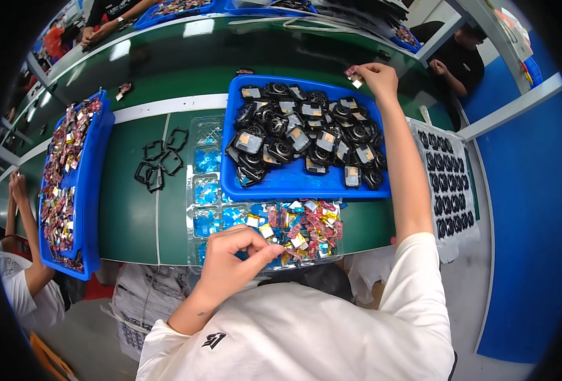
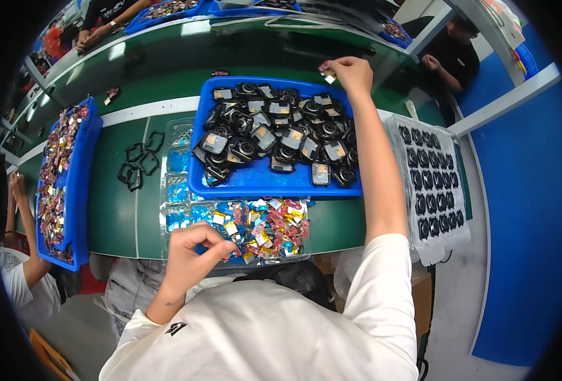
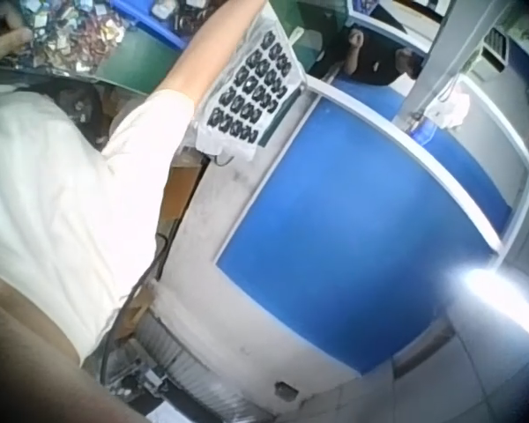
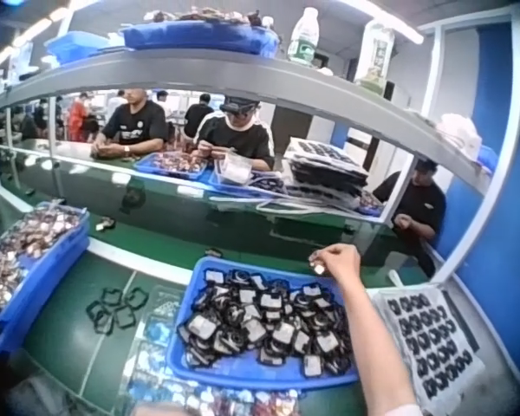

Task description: The recorder is assembling small electronic or mechanical components on a production line.

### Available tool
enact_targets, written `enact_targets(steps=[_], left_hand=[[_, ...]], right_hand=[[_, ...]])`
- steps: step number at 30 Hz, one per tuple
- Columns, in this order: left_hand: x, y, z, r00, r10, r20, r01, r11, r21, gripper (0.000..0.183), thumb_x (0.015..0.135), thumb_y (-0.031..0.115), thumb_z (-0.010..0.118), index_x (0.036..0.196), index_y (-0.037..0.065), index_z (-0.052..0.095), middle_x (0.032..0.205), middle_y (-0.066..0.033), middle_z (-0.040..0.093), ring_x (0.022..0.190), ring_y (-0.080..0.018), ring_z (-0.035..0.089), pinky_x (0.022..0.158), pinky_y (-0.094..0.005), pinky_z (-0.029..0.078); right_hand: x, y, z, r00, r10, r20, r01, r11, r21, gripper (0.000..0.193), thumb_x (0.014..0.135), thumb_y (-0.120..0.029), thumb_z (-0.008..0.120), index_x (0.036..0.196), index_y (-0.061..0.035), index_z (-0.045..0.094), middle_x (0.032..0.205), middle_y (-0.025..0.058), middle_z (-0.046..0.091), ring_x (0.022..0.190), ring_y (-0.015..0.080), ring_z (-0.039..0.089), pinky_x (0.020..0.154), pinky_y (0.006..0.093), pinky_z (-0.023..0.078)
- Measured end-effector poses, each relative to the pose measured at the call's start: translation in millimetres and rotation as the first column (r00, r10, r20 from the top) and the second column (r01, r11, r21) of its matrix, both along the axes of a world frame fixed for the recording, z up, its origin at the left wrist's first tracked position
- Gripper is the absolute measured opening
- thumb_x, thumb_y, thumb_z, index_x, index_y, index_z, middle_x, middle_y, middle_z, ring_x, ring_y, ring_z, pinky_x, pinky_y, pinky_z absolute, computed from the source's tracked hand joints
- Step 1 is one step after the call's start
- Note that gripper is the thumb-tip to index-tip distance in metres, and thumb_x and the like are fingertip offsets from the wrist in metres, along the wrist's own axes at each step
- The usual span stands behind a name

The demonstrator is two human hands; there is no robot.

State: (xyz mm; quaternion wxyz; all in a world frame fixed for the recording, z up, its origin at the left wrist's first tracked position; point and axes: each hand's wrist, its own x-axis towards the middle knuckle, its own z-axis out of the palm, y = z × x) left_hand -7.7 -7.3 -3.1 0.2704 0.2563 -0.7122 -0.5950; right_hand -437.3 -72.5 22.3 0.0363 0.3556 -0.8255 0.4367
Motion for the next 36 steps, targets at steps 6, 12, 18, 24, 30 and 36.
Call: enact_targets(steps=[6,12,18,24,30,36], left_hand=[[-1.4,0.9,6.0,0.993,0.107,0.045,-0.102,0.988,-0.114,0.010,0.073,0.007,0.075,0.070,0.002,0.067,0.062,-0.0035,0.062,0.053,-0.0082,0.051,0.050,-0.0212,0.040],[-1.0,-9.4,-7.0,0.991,0.103,0.089,-0.069,0.944,-0.322,0.013,0.074,0.011,0.074,0.071,0.002,0.066,0.063,-0.0048,0.061,0.055,-0.0186,0.052,0.050,-0.0305,0.039],[-11.5,-10.6,-3.8,0.974,0.199,0.112,-0.131,0.889,-0.440,0.011,0.074,0.007,0.072,0.083,0.003,0.067,0.071,-0.0065,0.060,0.065,-0.0228,0.054,0.058,-0.0321,0.042],[-17.2,-13.1,-1.0,0.980,0.164,0.110,-0.104,0.901,-0.420,0.010,0.076,0.005,0.069,0.086,0.003,0.068,0.073,-0.0061,0.060,0.064,-0.0185,0.053,0.054,-0.0286,0.041],[-15.2,-11.0,-0.1,0.984,0.154,0.093,-0.115,0.937,-0.330,0.012,0.076,0.003,0.069,0.087,0.003,0.068,0.078,-0.0063,0.061,0.067,-0.0181,0.054,0.055,-0.0278,0.042],[-19.6,-13.3,8.5,0.981,0.191,-0.018,-0.176,0.860,-0.479,0.017,0.072,0.003,0.071,0.089,0.004,0.069,0.084,-0.0060,0.062,0.077,-0.0209,0.055,0.065,-0.0294,0.042]], right_hand=[[-41.3,-38.3,-37.2,0.946,-0.320,-0.043,0.308,0.856,0.415,0.038,0.063,-0.036,0.075,0.076,-0.0008,0.071,0.080,0.0140,0.069,0.083,0.0277,0.067,0.075,0.0354,0.050],[-34.5,-18.3,-14.9,0.990,-0.044,-0.131,0.096,0.901,0.424,0.032,0.070,-0.035,0.070,0.088,-0.0081,0.072,0.089,0.0125,0.070,0.088,0.0286,0.066,0.078,0.0359,0.051],[148.9,77.8,50.8,0.811,0.578,0.085,-0.584,0.806,0.097,0.029,0.081,-0.028,0.068,0.069,-0.0014,0.066,0.056,0.0038,0.056,0.051,0.0099,0.050,0.050,0.0249,0.038],[234.9,145.8,-5.2,0.599,0.733,-0.322,-0.587,0.675,0.446,0.022,0.064,-0.024,0.079,0.066,-0.0088,0.064,0.066,0.0011,0.056,0.061,0.0184,0.052,0.056,0.0305,0.037],[245.9,142.9,-24.3,0.760,0.583,-0.287,-0.565,0.811,0.152,0.014,0.066,-0.014,0.076,0.072,-0.0077,0.065,0.069,0.0010,0.059,0.061,0.0169,0.052,0.057,0.0299,0.037],[250.8,147.7,-24.4,0.741,0.624,-0.249,-0.644,0.765,0.003,0.013,0.065,-0.008,0.073,0.076,-0.0063,0.066,0.072,0.0028,0.064,0.064,0.0176,0.056,0.058,0.0296,0.039]])
